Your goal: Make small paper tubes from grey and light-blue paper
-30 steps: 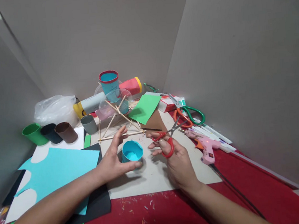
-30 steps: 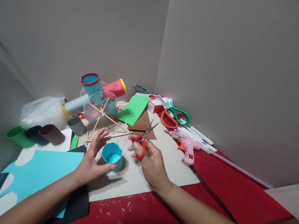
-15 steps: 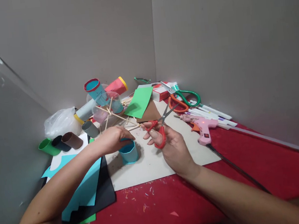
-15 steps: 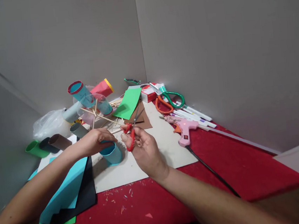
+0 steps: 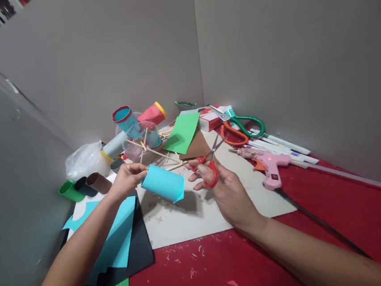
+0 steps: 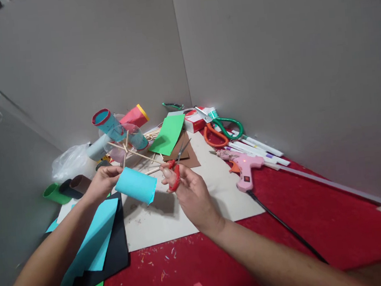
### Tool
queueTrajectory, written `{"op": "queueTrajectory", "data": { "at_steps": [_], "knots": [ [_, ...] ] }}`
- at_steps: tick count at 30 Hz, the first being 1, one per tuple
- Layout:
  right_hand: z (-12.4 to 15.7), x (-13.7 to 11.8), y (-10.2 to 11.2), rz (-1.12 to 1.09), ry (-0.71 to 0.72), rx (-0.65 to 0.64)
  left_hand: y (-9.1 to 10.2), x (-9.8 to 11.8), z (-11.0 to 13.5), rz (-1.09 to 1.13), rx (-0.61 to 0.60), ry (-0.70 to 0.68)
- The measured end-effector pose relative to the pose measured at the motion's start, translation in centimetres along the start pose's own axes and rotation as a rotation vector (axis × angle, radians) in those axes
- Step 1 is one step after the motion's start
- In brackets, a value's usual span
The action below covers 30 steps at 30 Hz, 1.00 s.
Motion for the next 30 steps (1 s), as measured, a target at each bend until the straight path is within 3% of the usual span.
{"op": "queueTrajectory", "data": {
  "at_steps": [7,11,18,22,30],
  "knots": [
    [-0.1,1.1,0.0,-0.041,-0.127,0.001,0.1,-3.7,0.9,0.233,0.175,0.186],
    [0.3,1.2,-0.6,-0.011,-0.152,-0.059,-0.4,-4.5,1.2,0.290,0.254,0.229],
    [1.5,0.9,-1.9,0.025,-0.175,-0.221,-0.6,-3.5,1.9,0.261,0.387,0.117],
    [1.7,1.3,-1.7,0.104,-0.144,-0.211,-0.4,-3.4,2.0,0.184,0.446,0.035],
    [1.1,2.3,-1.8,0.185,-0.155,-0.201,-1.4,-2.9,3.0,0.117,0.436,-0.005]
  ]
}}
Point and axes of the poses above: each hand's wrist, its own z-axis away from the middle knuckle, its own y-axis out of the back of the hand, x = y × z, the point moved 5 cm from there along -z, towards the middle knuckle, and after that the axes turned 2 degrees about z, right-handed, at the moved point
